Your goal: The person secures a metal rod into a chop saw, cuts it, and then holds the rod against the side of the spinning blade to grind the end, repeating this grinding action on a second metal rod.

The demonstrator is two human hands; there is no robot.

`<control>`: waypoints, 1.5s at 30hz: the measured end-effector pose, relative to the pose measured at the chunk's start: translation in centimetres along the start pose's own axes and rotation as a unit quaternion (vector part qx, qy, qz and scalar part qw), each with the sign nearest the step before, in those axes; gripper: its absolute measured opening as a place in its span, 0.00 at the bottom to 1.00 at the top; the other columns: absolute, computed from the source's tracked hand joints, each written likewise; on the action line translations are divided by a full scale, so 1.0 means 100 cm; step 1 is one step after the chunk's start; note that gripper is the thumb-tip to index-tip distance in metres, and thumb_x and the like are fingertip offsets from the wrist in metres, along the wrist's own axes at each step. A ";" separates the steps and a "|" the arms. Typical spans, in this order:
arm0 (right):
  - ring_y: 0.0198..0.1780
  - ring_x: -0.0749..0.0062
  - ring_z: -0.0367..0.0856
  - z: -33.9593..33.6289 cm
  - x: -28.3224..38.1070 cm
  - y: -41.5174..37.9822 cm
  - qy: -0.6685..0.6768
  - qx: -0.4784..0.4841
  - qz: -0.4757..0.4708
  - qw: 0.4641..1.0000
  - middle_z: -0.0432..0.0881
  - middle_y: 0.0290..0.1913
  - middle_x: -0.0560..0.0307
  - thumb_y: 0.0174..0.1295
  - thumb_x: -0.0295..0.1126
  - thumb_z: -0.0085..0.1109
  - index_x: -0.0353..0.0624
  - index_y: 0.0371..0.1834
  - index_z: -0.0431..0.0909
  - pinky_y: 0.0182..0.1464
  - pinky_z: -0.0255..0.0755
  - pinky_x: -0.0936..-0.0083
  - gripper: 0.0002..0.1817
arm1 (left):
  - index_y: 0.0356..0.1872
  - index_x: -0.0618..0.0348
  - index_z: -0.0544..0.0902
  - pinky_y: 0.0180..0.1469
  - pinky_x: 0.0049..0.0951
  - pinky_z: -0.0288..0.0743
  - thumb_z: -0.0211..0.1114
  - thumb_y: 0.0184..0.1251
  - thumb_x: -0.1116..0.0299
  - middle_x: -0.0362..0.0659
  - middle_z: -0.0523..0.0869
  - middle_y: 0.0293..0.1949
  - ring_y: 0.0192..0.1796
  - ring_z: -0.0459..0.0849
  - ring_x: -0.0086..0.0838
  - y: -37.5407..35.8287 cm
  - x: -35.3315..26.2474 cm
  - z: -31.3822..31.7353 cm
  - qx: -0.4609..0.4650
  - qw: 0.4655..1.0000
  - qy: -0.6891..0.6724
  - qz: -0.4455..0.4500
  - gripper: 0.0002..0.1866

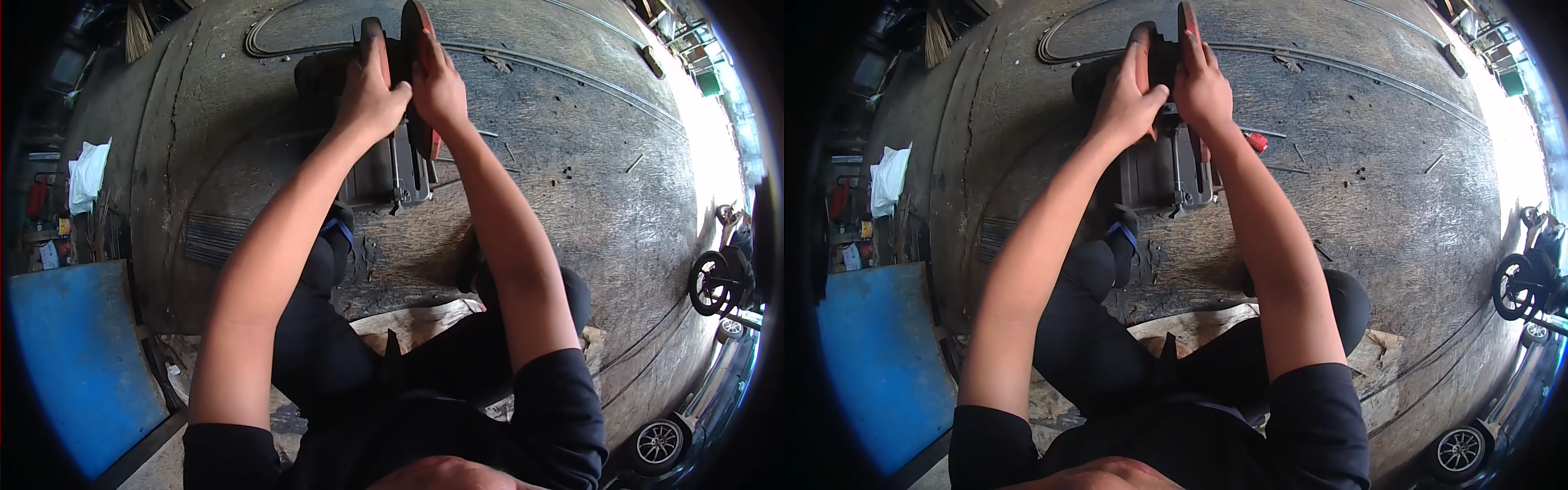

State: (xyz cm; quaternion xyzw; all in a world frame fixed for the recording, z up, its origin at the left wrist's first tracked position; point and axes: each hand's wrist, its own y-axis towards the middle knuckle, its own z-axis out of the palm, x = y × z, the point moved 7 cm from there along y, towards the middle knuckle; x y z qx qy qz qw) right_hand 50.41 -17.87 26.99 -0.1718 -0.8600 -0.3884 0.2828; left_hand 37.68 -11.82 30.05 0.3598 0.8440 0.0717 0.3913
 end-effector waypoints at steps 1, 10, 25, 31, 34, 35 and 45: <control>0.52 0.37 0.79 -0.001 0.001 0.008 0.023 0.017 0.001 1.000 0.72 0.63 0.38 0.66 0.39 0.51 0.51 0.70 0.62 0.50 0.77 0.51 0.28 | 0.71 0.66 0.60 0.62 0.43 0.72 0.62 0.54 0.66 0.71 0.75 0.55 0.60 0.76 0.56 0.009 -0.004 -0.005 0.014 1.000 -0.021 -0.015 0.41; 0.40 0.47 0.84 -0.034 -0.090 0.036 -0.047 0.200 0.078 0.976 0.85 0.33 0.43 0.62 0.47 0.60 0.44 0.42 0.85 0.43 0.77 0.59 0.17 | 0.64 0.67 0.70 0.62 0.42 0.70 0.59 0.53 0.74 0.65 0.78 0.53 0.57 0.78 0.54 0.008 -0.013 -0.007 0.000 0.999 -0.049 0.003 0.32; 0.42 0.50 0.85 0.036 -0.304 -0.096 -0.208 0.371 0.168 0.889 0.86 0.37 0.46 0.56 0.32 0.56 0.52 0.35 0.86 0.45 0.79 0.58 0.09 | 0.67 0.70 0.65 0.71 0.33 0.58 0.53 0.55 0.83 0.54 0.70 0.67 0.71 0.66 0.38 -0.009 -0.012 0.001 0.082 0.985 -0.136 -0.068 0.33; 0.52 0.59 0.80 0.082 -0.342 -0.130 -0.183 0.292 0.112 0.932 0.85 0.45 0.59 0.57 0.35 0.61 0.56 0.44 0.86 0.54 0.74 0.63 0.12 | 0.70 0.63 0.62 0.60 0.39 0.74 0.49 0.57 0.85 0.47 0.65 0.70 0.69 0.68 0.35 -0.012 -0.015 0.004 0.098 0.970 -0.170 -0.141 0.34; 0.53 0.64 0.76 0.088 -0.345 -0.135 -0.194 0.260 0.075 0.943 0.84 0.46 0.66 0.56 0.35 0.62 0.57 0.46 0.85 0.56 0.70 0.65 0.13 | 0.70 0.65 0.62 0.62 0.40 0.73 0.48 0.57 0.85 0.48 0.64 0.70 0.66 0.71 0.37 -0.013 -0.014 0.004 0.088 0.974 -0.161 -0.132 0.34; 0.53 0.64 0.76 0.092 -0.346 -0.134 -0.193 0.273 0.058 0.941 0.84 0.46 0.67 0.57 0.34 0.60 0.56 0.44 0.85 0.55 0.70 0.66 0.12 | 0.70 0.66 0.62 0.62 0.41 0.73 0.47 0.57 0.85 0.49 0.63 0.70 0.66 0.71 0.38 -0.013 -0.017 0.005 0.092 0.974 -0.152 -0.140 0.34; 0.53 0.68 0.76 0.118 -0.348 -0.130 -0.248 0.354 -0.013 0.902 0.84 0.42 0.67 0.59 0.34 0.56 0.54 0.37 0.83 0.55 0.65 0.67 0.07 | 0.71 0.64 0.62 0.63 0.41 0.72 0.46 0.55 0.86 0.50 0.62 0.71 0.67 0.70 0.42 -0.009 -0.021 0.005 0.093 0.980 -0.119 -0.132 0.36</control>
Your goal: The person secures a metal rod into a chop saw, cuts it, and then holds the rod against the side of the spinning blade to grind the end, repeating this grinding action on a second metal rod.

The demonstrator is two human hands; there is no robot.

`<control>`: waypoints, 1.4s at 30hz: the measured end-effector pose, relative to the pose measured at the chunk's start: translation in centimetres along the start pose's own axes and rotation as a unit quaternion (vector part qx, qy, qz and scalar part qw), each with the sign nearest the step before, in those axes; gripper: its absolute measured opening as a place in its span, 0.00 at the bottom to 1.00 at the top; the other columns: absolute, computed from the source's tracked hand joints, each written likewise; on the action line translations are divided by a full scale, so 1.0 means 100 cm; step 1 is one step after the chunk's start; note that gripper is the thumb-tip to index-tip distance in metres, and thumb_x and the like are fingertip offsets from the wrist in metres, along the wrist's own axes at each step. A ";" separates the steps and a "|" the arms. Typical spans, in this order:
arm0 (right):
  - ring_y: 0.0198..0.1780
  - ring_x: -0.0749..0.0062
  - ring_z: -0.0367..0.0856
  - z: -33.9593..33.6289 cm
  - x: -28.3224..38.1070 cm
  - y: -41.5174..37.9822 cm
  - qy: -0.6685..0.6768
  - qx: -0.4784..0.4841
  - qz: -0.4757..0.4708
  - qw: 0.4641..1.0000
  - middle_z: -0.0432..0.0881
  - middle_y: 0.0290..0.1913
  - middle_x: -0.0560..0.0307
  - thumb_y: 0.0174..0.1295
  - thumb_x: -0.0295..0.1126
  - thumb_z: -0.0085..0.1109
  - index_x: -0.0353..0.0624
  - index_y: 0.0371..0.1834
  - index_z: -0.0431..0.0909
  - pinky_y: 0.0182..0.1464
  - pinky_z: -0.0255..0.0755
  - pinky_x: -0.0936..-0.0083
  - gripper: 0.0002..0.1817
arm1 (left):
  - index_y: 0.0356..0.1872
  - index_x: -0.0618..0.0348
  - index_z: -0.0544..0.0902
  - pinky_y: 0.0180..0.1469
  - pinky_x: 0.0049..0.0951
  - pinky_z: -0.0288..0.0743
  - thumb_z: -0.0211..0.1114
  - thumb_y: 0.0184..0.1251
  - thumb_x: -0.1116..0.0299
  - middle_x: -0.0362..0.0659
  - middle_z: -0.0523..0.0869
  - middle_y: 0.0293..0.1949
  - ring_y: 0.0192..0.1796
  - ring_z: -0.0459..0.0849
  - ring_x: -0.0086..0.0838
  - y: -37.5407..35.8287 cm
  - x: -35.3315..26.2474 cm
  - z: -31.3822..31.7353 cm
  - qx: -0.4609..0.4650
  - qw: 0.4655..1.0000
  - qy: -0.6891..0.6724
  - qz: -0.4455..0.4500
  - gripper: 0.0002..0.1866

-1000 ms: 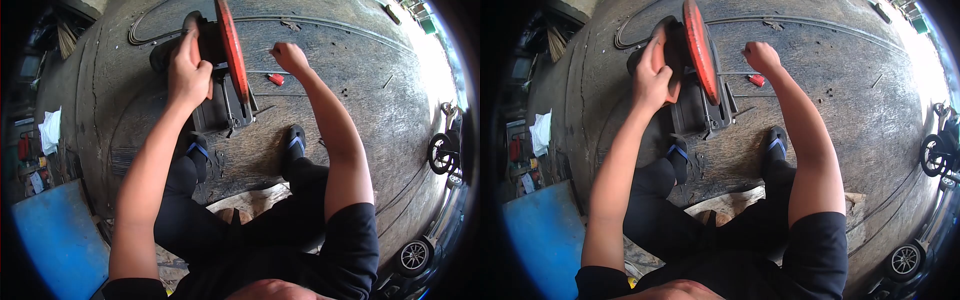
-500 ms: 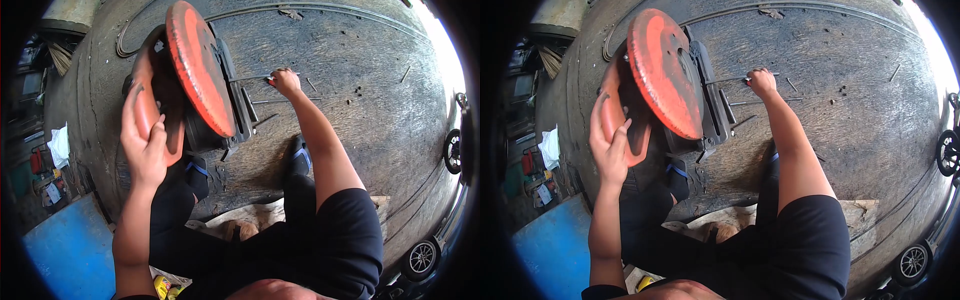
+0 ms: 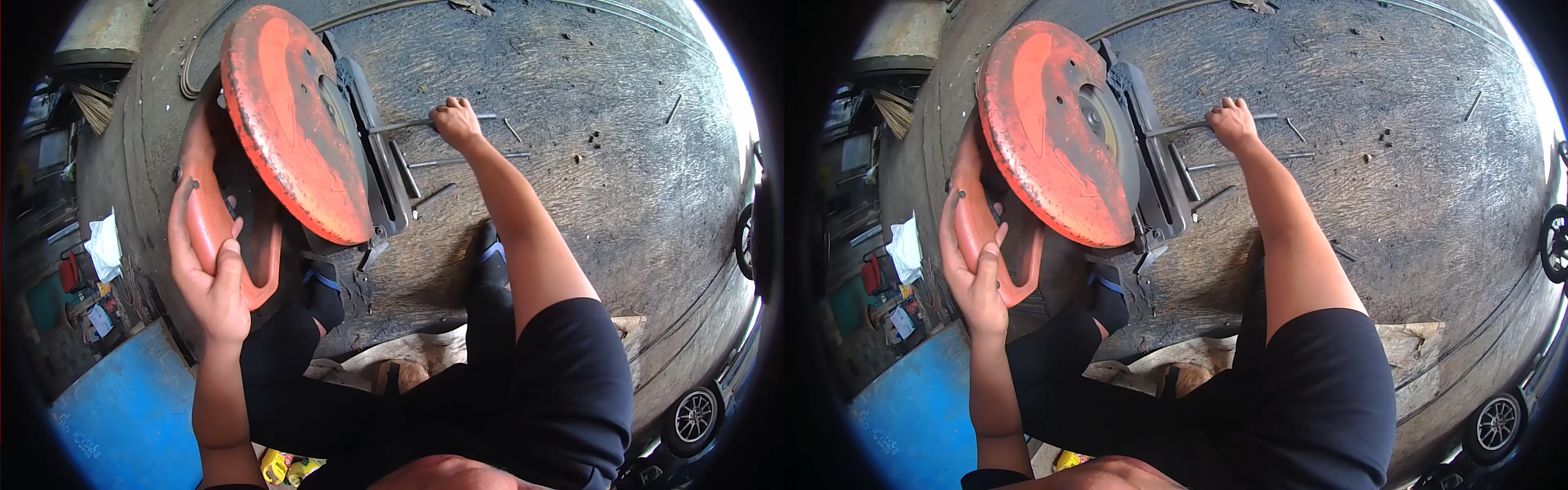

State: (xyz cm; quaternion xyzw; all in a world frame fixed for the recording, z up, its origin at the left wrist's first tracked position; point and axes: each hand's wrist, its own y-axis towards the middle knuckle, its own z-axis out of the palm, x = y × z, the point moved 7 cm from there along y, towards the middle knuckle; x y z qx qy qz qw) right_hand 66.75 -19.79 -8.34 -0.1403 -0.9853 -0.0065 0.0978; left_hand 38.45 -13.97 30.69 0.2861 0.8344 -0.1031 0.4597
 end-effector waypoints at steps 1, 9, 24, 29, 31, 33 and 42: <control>0.53 0.69 0.76 -0.006 -0.002 -0.003 -0.001 0.018 -0.014 1.000 0.84 0.42 0.67 0.59 0.35 0.57 0.54 0.37 0.83 0.55 0.64 0.67 0.06 | 0.71 0.64 0.62 0.63 0.41 0.73 0.46 0.55 0.86 0.50 0.62 0.71 0.68 0.69 0.41 0.000 0.002 0.000 0.004 1.000 -0.014 -0.006 0.36; 0.45 0.51 0.84 -0.041 -0.056 -0.041 0.186 -0.004 0.104 0.977 0.86 0.41 0.48 0.60 0.32 0.55 0.44 0.45 0.83 0.50 0.75 0.60 0.12 | 0.70 0.63 0.63 0.62 0.36 0.73 0.50 0.57 0.84 0.47 0.65 0.71 0.69 0.67 0.34 -0.001 0.005 -0.003 0.001 0.999 -0.034 -0.001 0.35; 0.42 0.80 0.79 -0.133 0.032 -0.076 0.736 0.109 0.043 0.666 0.82 0.37 0.63 0.62 0.24 0.64 0.40 0.45 0.76 0.50 0.74 0.76 0.10 | 0.67 0.66 0.68 0.73 0.37 0.56 0.57 0.56 0.81 0.56 0.69 0.67 0.73 0.65 0.42 0.001 -0.009 -0.008 -0.005 0.983 0.140 0.115 0.32; 0.46 0.75 0.82 -0.198 0.061 -0.095 0.750 0.187 -0.042 0.633 0.86 0.43 0.57 0.64 0.25 0.62 0.38 0.54 0.77 0.52 0.75 0.73 0.15 | 0.52 0.62 0.81 0.70 0.42 0.60 0.63 0.54 0.79 0.55 0.71 0.65 0.69 0.67 0.51 -0.007 -0.033 -0.007 -0.056 0.962 0.187 0.190 0.20; 0.47 0.74 0.83 -0.217 0.067 -0.099 0.739 0.189 -0.057 0.644 0.86 0.44 0.55 0.65 0.26 0.61 0.37 0.58 0.76 0.51 0.76 0.73 0.18 | 0.49 0.64 0.83 0.68 0.42 0.61 0.62 0.55 0.79 0.52 0.75 0.62 0.67 0.70 0.46 -0.014 -0.047 -0.003 -0.053 0.916 0.295 0.267 0.18; 0.47 0.75 0.83 -0.240 0.080 -0.103 0.729 0.189 -0.067 0.655 0.87 0.43 0.55 0.65 0.26 0.61 0.36 0.57 0.76 0.50 0.77 0.74 0.18 | 0.46 0.63 0.84 0.58 0.42 0.69 0.64 0.55 0.79 0.48 0.84 0.46 0.51 0.80 0.45 -0.021 -0.067 0.005 -0.042 0.884 0.332 0.326 0.15; 0.35 0.87 0.74 -0.271 0.125 -0.101 0.746 0.133 -0.068 0.649 0.81 0.32 0.68 0.62 0.30 0.66 0.35 0.52 0.80 0.41 0.70 0.84 0.17 | 0.45 0.70 0.82 0.28 0.25 0.77 0.68 0.63 0.68 0.46 0.88 0.26 0.26 0.86 0.22 -0.027 -0.054 0.070 0.119 0.990 -0.015 0.072 0.15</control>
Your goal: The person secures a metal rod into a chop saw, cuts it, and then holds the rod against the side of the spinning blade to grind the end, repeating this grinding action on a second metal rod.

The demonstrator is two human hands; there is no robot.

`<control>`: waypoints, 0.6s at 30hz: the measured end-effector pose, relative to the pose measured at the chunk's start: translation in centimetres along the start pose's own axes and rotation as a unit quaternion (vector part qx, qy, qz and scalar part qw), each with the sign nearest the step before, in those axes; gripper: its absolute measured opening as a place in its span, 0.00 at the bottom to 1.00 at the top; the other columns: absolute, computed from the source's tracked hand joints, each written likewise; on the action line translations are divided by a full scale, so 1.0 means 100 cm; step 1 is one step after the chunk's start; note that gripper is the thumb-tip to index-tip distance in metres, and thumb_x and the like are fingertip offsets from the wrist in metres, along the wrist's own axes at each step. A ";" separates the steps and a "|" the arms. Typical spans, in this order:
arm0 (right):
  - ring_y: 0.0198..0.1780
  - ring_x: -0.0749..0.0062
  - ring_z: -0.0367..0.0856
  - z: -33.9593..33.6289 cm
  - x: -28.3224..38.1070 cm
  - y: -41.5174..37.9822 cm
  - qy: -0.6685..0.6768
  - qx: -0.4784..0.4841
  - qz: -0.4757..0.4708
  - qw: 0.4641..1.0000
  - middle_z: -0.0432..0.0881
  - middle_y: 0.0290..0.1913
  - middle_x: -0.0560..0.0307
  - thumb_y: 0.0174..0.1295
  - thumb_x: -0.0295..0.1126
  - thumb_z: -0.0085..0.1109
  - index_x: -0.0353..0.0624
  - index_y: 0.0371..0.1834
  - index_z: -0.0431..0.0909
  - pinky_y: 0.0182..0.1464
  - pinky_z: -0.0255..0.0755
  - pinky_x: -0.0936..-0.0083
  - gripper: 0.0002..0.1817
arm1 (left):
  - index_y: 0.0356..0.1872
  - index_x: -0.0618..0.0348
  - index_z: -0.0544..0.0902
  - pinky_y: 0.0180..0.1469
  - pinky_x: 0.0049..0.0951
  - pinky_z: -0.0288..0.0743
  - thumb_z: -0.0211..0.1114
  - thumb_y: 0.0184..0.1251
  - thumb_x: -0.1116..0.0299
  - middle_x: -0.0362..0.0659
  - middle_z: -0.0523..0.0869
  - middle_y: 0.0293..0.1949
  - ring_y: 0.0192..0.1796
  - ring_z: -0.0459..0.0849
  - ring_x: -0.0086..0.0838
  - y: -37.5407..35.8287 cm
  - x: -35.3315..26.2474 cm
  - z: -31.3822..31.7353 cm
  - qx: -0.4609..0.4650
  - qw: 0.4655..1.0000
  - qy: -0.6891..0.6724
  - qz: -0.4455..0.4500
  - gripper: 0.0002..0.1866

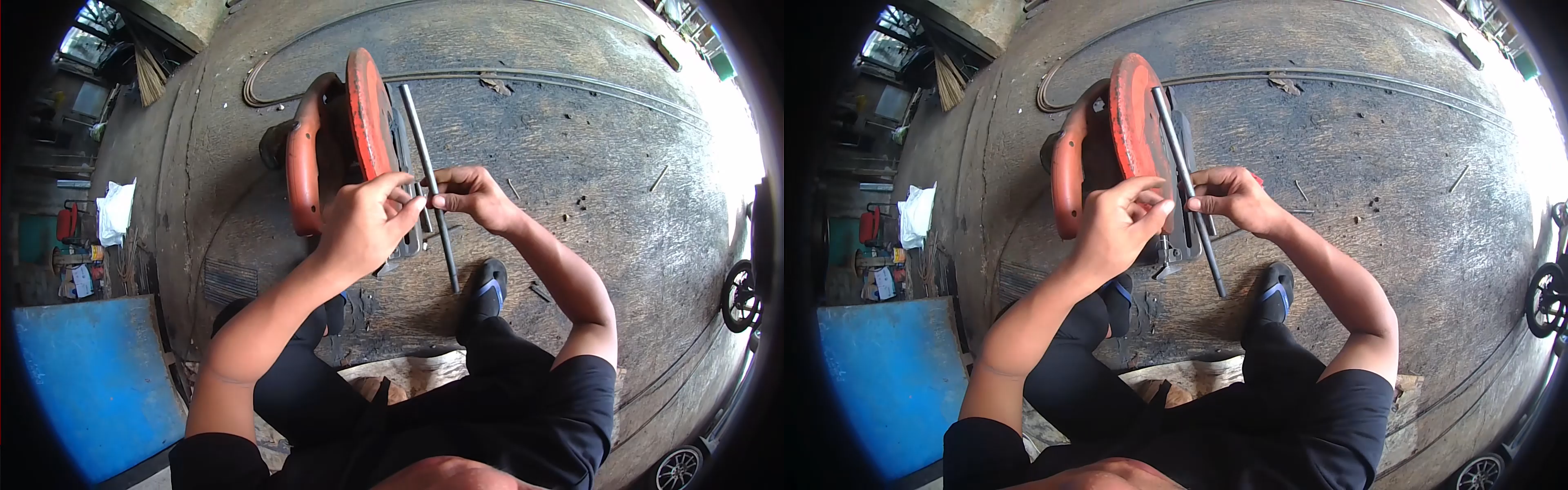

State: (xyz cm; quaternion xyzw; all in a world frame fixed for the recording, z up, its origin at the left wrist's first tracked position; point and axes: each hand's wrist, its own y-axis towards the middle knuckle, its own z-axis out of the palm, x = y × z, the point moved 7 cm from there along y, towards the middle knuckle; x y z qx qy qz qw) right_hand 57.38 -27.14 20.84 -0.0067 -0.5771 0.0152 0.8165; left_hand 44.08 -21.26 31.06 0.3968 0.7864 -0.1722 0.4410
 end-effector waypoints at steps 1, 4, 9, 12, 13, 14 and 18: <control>0.35 0.87 0.74 0.004 0.001 0.001 -0.001 0.004 0.001 1.000 0.81 0.32 0.68 0.62 0.30 0.66 0.35 0.52 0.80 0.41 0.70 0.84 0.17 | 0.45 0.70 0.82 0.28 0.25 0.77 0.68 0.63 0.68 0.46 0.88 0.26 0.26 0.86 0.22 0.002 0.001 0.001 -0.004 1.000 0.000 -0.001 0.15; 0.35 0.87 0.74 0.004 0.001 0.004 0.008 -0.030 -0.003 1.000 0.80 0.32 0.69 0.63 0.31 0.65 0.36 0.50 0.80 0.40 0.69 0.84 0.15 | 0.47 0.75 0.79 0.30 0.20 0.77 0.65 0.68 0.72 0.43 0.86 0.30 0.29 0.85 0.22 0.006 0.014 0.009 0.035 0.995 -0.060 -0.076 0.14; 0.41 0.75 0.82 -0.013 0.001 0.010 0.073 -0.094 -0.023 0.993 0.84 0.38 0.59 0.63 0.30 0.65 0.38 0.50 0.76 0.47 0.78 0.75 0.15 | 0.43 0.70 0.82 0.26 0.16 0.73 0.65 0.68 0.67 0.42 0.86 0.30 0.29 0.85 0.20 0.001 0.019 0.022 0.088 0.974 -0.142 -0.154 0.13; 0.41 0.73 0.83 -0.015 0.004 0.012 0.108 -0.095 -0.030 0.989 0.83 0.38 0.58 0.63 0.31 0.66 0.40 0.48 0.75 0.46 0.79 0.73 0.14 | 0.42 0.73 0.82 0.25 0.17 0.73 0.65 0.67 0.70 0.41 0.85 0.27 0.25 0.82 0.19 0.005 0.016 0.025 0.094 0.963 -0.196 -0.159 0.12; 0.41 0.73 0.83 -0.014 0.004 0.012 0.108 -0.102 -0.025 0.989 0.83 0.38 0.58 0.63 0.32 0.65 0.41 0.46 0.75 0.47 0.79 0.73 0.13 | 0.40 0.75 0.82 0.25 0.18 0.75 0.65 0.66 0.72 0.40 0.84 0.26 0.23 0.80 0.19 0.005 0.017 0.025 0.081 0.961 -0.209 -0.162 0.12; 0.41 0.73 0.83 -0.015 0.001 0.013 0.111 -0.102 -0.020 0.988 0.83 0.38 0.58 0.63 0.32 0.65 0.41 0.46 0.75 0.47 0.79 0.73 0.13 | 0.40 0.75 0.83 0.24 0.19 0.73 0.66 0.66 0.72 0.40 0.84 0.25 0.22 0.80 0.18 0.007 0.024 0.026 0.077 0.967 -0.201 -0.138 0.12; 0.42 0.73 0.82 -0.011 0.001 0.013 0.121 -0.092 -0.015 0.988 0.83 0.39 0.57 0.65 0.34 0.63 0.41 0.47 0.74 0.48 0.78 0.73 0.13 | 0.41 0.73 0.83 0.25 0.17 0.70 0.67 0.66 0.71 0.40 0.85 0.25 0.25 0.79 0.16 0.009 0.025 0.021 0.083 0.985 -0.068 -0.132 0.11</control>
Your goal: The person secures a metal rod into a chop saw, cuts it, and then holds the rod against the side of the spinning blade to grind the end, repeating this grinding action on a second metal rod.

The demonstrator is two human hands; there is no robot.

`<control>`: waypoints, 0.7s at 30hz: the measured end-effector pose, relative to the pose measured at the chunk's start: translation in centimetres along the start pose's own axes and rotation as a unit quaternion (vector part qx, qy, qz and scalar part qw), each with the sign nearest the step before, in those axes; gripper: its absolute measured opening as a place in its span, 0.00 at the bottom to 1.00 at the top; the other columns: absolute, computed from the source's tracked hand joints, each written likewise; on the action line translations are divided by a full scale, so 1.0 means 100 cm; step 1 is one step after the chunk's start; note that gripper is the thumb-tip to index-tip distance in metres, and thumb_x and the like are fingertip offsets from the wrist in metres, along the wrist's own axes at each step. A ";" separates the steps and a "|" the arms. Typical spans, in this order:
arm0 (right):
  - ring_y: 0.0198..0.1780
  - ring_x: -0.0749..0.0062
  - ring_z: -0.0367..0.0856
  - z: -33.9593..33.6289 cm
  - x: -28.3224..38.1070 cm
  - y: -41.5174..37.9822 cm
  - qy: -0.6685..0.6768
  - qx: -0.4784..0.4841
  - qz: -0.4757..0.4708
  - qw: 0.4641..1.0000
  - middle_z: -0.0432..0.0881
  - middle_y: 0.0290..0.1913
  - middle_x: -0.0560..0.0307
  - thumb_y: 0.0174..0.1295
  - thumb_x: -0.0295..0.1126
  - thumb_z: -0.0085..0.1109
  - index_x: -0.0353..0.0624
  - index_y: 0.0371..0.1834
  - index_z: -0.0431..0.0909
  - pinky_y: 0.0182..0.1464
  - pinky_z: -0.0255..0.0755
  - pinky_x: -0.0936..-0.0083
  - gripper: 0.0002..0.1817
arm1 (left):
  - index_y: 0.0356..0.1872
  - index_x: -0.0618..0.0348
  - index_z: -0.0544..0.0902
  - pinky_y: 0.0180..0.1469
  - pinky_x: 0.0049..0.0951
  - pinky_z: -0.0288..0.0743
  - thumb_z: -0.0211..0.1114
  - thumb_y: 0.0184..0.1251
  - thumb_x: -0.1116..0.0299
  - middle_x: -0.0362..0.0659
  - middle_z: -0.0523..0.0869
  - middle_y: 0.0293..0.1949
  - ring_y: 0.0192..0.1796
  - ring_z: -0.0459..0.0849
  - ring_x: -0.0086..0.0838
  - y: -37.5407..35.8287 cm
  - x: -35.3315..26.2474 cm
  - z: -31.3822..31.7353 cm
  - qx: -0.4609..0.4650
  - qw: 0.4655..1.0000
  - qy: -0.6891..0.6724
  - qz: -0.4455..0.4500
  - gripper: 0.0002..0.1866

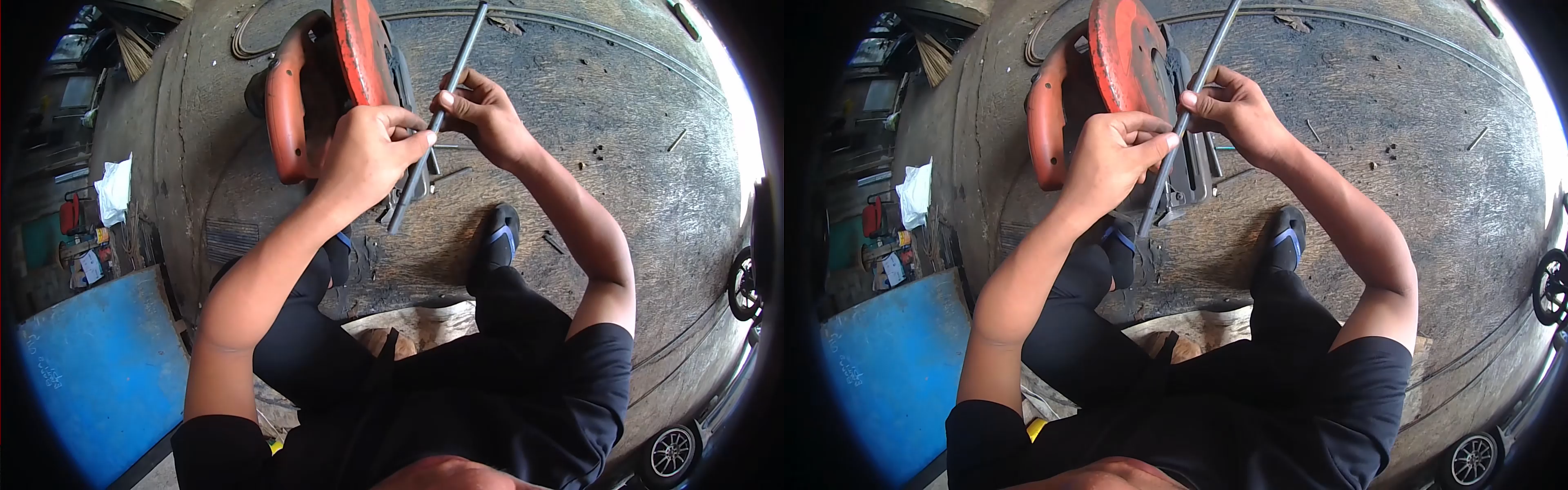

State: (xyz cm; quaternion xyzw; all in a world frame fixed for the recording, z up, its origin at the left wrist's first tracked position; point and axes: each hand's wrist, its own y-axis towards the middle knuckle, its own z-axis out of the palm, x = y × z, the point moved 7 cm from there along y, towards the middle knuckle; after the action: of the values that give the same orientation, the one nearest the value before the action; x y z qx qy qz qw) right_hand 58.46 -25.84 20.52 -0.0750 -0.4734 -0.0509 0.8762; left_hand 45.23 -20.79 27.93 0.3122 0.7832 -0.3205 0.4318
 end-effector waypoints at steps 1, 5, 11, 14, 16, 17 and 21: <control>0.43 0.73 0.82 0.001 -0.001 0.000 0.009 0.006 0.004 1.000 0.83 0.40 0.57 0.65 0.34 0.63 0.41 0.49 0.74 0.48 0.77 0.74 0.13 | 0.41 0.73 0.83 0.25 0.17 0.70 0.67 0.66 0.71 0.40 0.85 0.25 0.25 0.79 0.16 0.000 0.002 0.000 0.000 1.000 0.000 -0.002 0.11; 0.43 0.72 0.83 0.007 -0.003 -0.001 0.068 0.017 0.014 0.997 0.83 0.40 0.55 0.66 0.33 0.62 0.37 0.53 0.73 0.50 0.79 0.72 0.17 | 0.37 0.74 0.84 0.27 0.18 0.72 0.67 0.65 0.71 0.41 0.85 0.26 0.26 0.79 0.15 -0.001 0.000 0.005 0.014 0.999 0.044 -0.005 0.12; 0.44 0.73 0.81 0.007 -0.011 -0.005 0.090 0.035 0.037 0.995 0.82 0.40 0.58 0.68 0.31 0.59 0.37 0.59 0.72 0.50 0.76 0.74 0.18 | 0.36 0.70 0.84 0.27 0.24 0.73 0.69 0.62 0.69 0.44 0.86 0.24 0.24 0.81 0.23 -0.010 -0.014 -0.008 -0.041 0.990 0.116 0.074 0.11; 0.41 0.75 0.82 -0.002 -0.021 -0.012 -0.123 0.023 0.032 0.992 0.83 0.39 0.57 0.66 0.30 0.61 0.35 0.54 0.75 0.47 0.77 0.75 0.16 | 0.39 0.65 0.84 0.39 0.34 0.76 0.69 0.58 0.70 0.49 0.85 0.32 0.37 0.85 0.40 -0.025 -0.054 -0.048 -0.192 0.914 0.243 0.263 0.11; 0.40 0.78 0.81 -0.010 -0.043 -0.014 -0.142 0.024 0.035 0.989 0.82 0.39 0.58 0.65 0.28 0.61 0.34 0.50 0.75 0.45 0.77 0.76 0.14 | 0.45 0.65 0.82 0.52 0.39 0.73 0.69 0.58 0.69 0.52 0.83 0.44 0.50 0.81 0.45 -0.026 -0.070 -0.076 -0.261 0.848 0.355 0.294 0.16; 0.40 0.81 0.80 -0.015 -0.058 -0.014 -0.153 0.026 0.039 0.987 0.83 0.39 0.60 0.65 0.27 0.61 0.34 0.50 0.76 0.44 0.76 0.78 0.13 | 0.50 0.65 0.80 0.59 0.40 0.70 0.69 0.57 0.69 0.54 0.81 0.50 0.56 0.78 0.48 -0.025 -0.072 -0.085 -0.284 0.824 0.404 0.279 0.20; 0.37 0.81 0.75 -0.045 -0.132 -0.010 -0.227 0.031 0.064 0.971 0.79 0.33 0.63 0.61 0.27 0.58 0.36 0.43 0.76 0.39 0.70 0.78 0.09 | 0.69 0.68 0.61 0.62 0.37 0.70 0.66 0.64 0.68 0.56 0.76 0.57 0.58 0.78 0.43 0.002 0.014 -0.121 -0.237 0.914 0.311 0.108 0.35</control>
State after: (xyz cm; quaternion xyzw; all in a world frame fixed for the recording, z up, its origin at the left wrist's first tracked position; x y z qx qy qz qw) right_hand 54.76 -27.41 7.13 -0.0880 -0.6555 0.0385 0.7491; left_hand 39.08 -11.05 31.75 0.3669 0.8926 0.0365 0.2595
